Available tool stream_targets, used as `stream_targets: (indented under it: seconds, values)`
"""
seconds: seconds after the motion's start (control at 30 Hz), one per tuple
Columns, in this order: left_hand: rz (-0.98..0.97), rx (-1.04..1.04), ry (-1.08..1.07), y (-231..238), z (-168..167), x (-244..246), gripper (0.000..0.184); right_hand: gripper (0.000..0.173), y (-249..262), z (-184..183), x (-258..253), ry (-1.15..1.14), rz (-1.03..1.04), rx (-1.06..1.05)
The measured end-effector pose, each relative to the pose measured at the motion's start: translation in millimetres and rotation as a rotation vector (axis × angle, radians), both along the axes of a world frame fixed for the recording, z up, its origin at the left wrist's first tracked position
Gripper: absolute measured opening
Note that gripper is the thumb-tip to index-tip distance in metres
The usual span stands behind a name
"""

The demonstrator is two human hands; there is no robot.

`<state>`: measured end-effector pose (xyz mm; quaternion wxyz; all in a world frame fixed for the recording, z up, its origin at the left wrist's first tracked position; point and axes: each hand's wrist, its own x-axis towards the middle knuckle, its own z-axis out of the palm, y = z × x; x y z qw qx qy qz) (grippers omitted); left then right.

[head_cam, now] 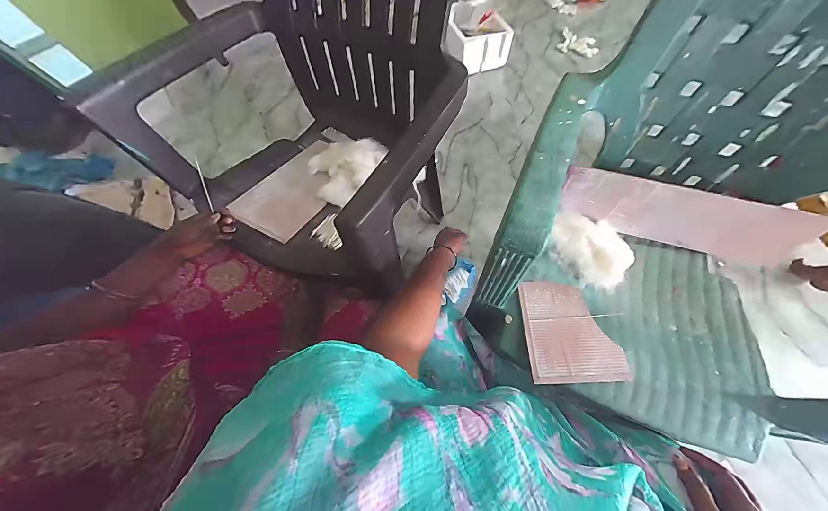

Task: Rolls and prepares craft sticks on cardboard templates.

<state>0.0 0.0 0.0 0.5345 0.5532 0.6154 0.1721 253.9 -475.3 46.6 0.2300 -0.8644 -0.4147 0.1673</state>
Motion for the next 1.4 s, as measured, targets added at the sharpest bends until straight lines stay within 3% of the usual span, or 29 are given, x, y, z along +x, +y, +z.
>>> stream_targets:
  seconds: [0.1, 0.23, 0.37, 0.47, 0.57, 0.63, 0.73, 0.83, 0.9, 1.07, 1.4]
  values:
    - [0.153, 0.175, -0.298, -33.4, 43.0, 3.5, 0.038, 0.044, 0.8, 2.0, -6.1, -0.07, 0.027, -0.016]
    - [0.199, 0.407, -0.43, -85.3, 89.6, -4.3, 0.037, 0.037, 16.2, 5.4, -8.1, -0.157, 0.09, -0.112]
    - [0.129, 0.789, -0.387, -135.2, 86.6, -19.0, 0.048, 0.031, 58.6, 11.6, -22.9, -0.393, 0.298, 0.192]
    - [-0.015, 0.968, -0.274, -169.5, 65.9, -25.9, 0.063, 0.041, 103.3, 22.3, -39.1, -0.346, 0.433, 0.247]
    - [-0.169, 0.899, -0.178, -200.5, 42.1, -31.4, 0.079, 0.074, 134.5, 28.9, -46.9, -0.251, 0.561, 0.025]
    - [-0.227, 0.742, -0.117, -216.6, 37.2, -30.5, 0.087, 0.08, 138.9, 19.0, -48.2, -0.25, 0.575, -0.032]
    - [-0.23, 0.457, 0.001, -221.1, 40.1, -23.2, 0.094, 0.065, 129.2, 3.7, -45.2, -0.267, 0.528, -0.024]
    - [-0.044, 0.358, -0.01, -209.3, 28.0, -13.0, 0.102, 0.055, 121.3, -2.1, -41.5, -0.293, 0.476, -0.006]
    - [0.087, 0.385, -0.097, -201.3, 24.7, -1.9, 0.109, 0.054, 117.7, -2.1, -39.0, -0.291, 0.436, -0.003]
    - [0.204, 0.494, -0.252, -194.5, 33.0, 27.2, 0.106, 0.056, 119.5, -0.7, -38.2, -0.289, 0.399, -0.007]
    - [0.262, 0.535, 0.057, -176.9, 39.0, 38.5, 0.1, 0.052, 122.9, -6.1, -23.5, -0.191, 0.36, 0.027]
